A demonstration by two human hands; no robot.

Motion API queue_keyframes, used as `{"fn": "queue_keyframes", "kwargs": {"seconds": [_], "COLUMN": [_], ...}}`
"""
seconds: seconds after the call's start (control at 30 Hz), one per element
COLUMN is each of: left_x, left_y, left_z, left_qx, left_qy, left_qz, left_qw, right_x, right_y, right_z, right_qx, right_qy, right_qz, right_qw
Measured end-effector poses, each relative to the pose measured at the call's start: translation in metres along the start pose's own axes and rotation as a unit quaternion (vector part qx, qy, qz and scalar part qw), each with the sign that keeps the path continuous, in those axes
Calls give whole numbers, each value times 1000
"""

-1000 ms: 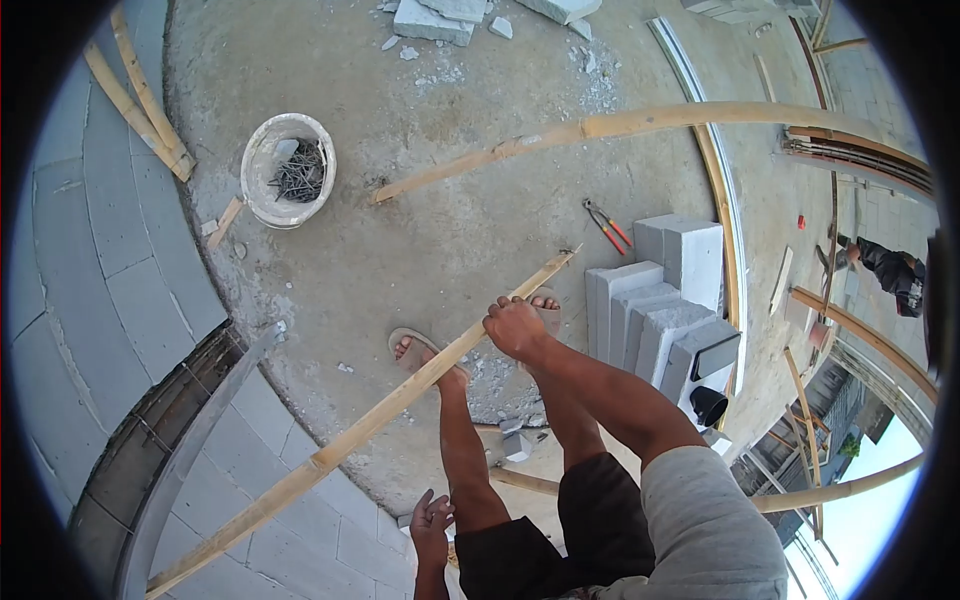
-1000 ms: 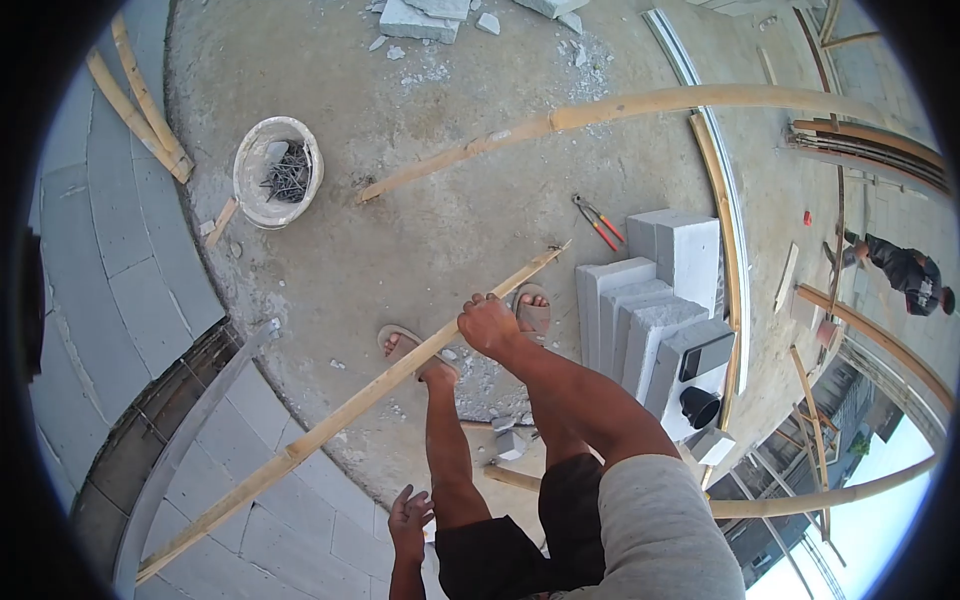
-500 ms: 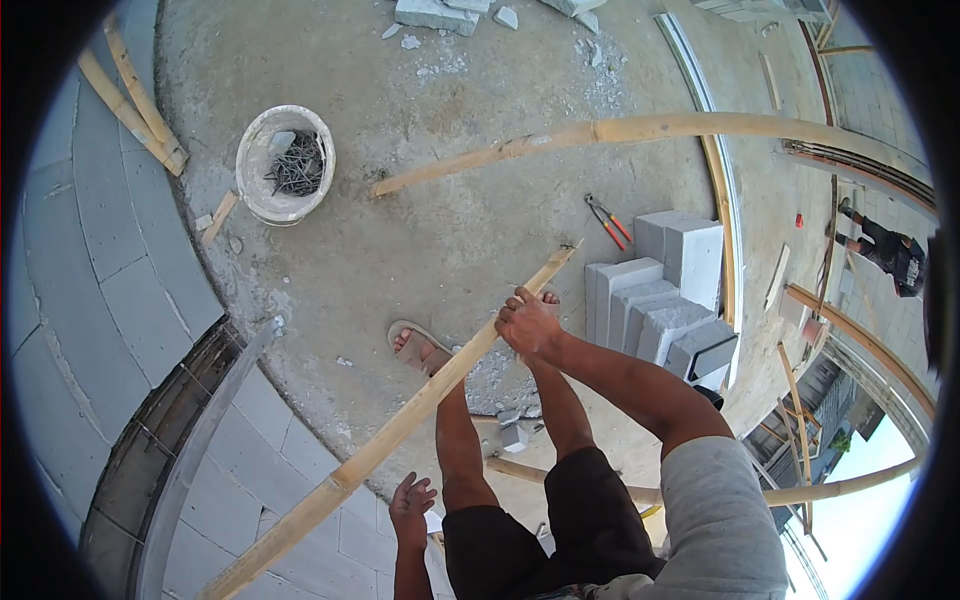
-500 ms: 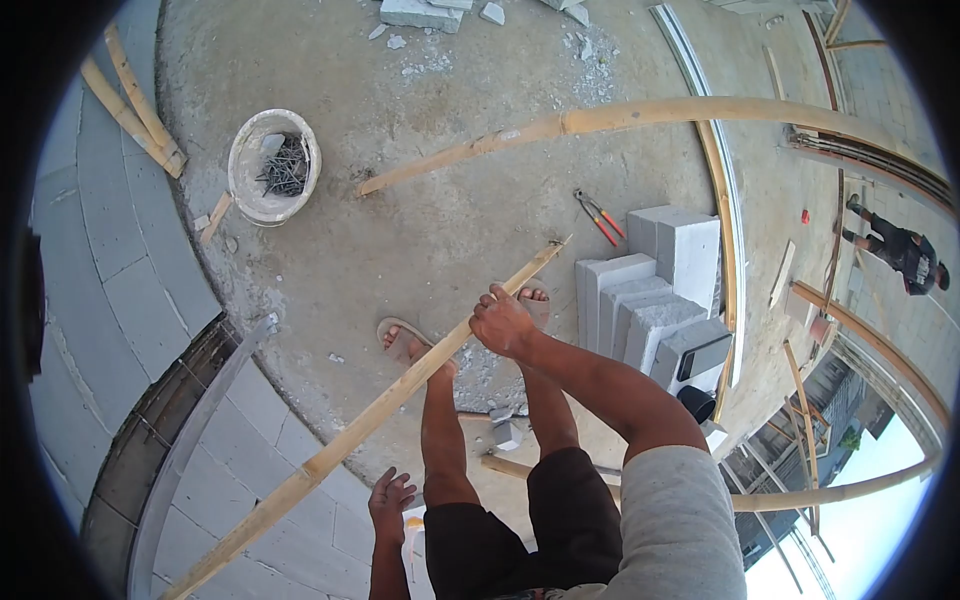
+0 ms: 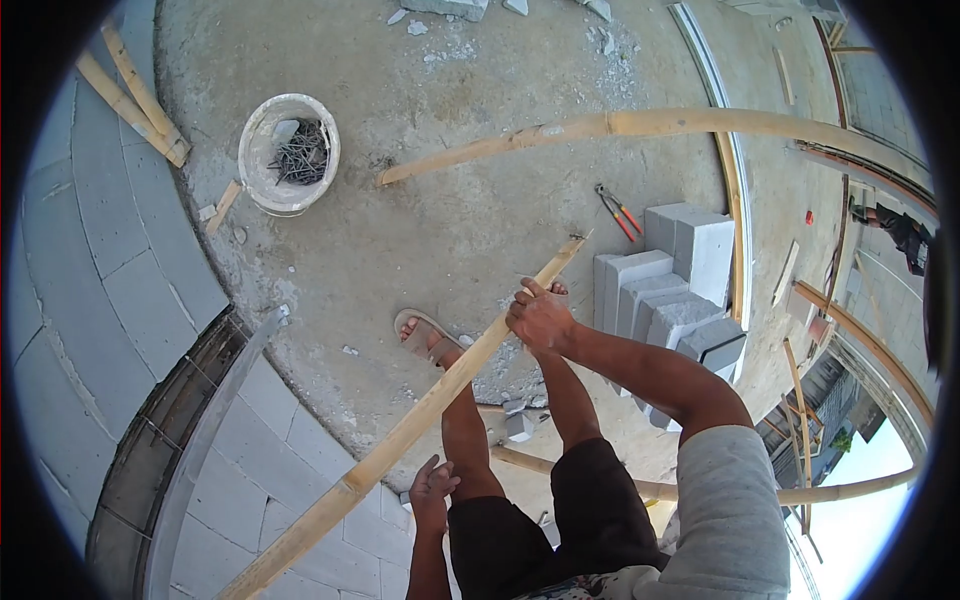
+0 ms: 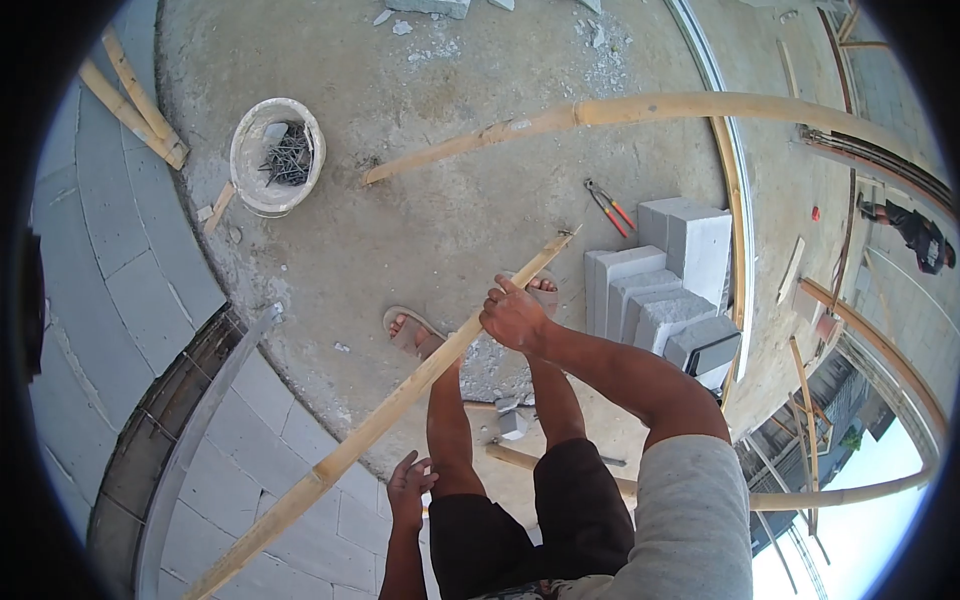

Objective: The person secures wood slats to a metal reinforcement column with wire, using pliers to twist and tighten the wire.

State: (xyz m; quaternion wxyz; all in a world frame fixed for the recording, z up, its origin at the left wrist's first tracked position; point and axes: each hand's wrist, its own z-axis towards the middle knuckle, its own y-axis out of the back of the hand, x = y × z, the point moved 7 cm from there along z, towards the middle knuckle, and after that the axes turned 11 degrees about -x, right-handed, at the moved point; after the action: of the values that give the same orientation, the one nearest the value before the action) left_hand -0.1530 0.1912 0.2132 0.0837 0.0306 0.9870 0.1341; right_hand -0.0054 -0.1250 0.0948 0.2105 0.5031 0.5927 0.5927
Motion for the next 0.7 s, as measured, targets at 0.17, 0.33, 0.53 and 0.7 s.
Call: {"fn": "queue_keyframes", "kwargs": {"seconds": [0.17, 0.33, 0.53, 0.7], "left_x": [-8, -6, -115, -245], "left_y": [8, 23, 143, 248], "left_z": [1, -4, -49, -139], "left_qx": [5, -25, -65, -66], "left_qy": [-18, -25, -127, -352], "left_qz": [-21, -54, -416, -546], "left_qw": [1000, 998, 898, 757], "right_x": [3, -6, -9, -20], "right_y": [-8, 1, -4, -27], "right_z": [0, 8, 14, 15], "right_qx": [17, 36, 118, 266], "right_qy": [-3, -53, -97, -130], "right_qz": [-28, -12, -9, -73], "right_qw": [999, 998, 988, 952]}}
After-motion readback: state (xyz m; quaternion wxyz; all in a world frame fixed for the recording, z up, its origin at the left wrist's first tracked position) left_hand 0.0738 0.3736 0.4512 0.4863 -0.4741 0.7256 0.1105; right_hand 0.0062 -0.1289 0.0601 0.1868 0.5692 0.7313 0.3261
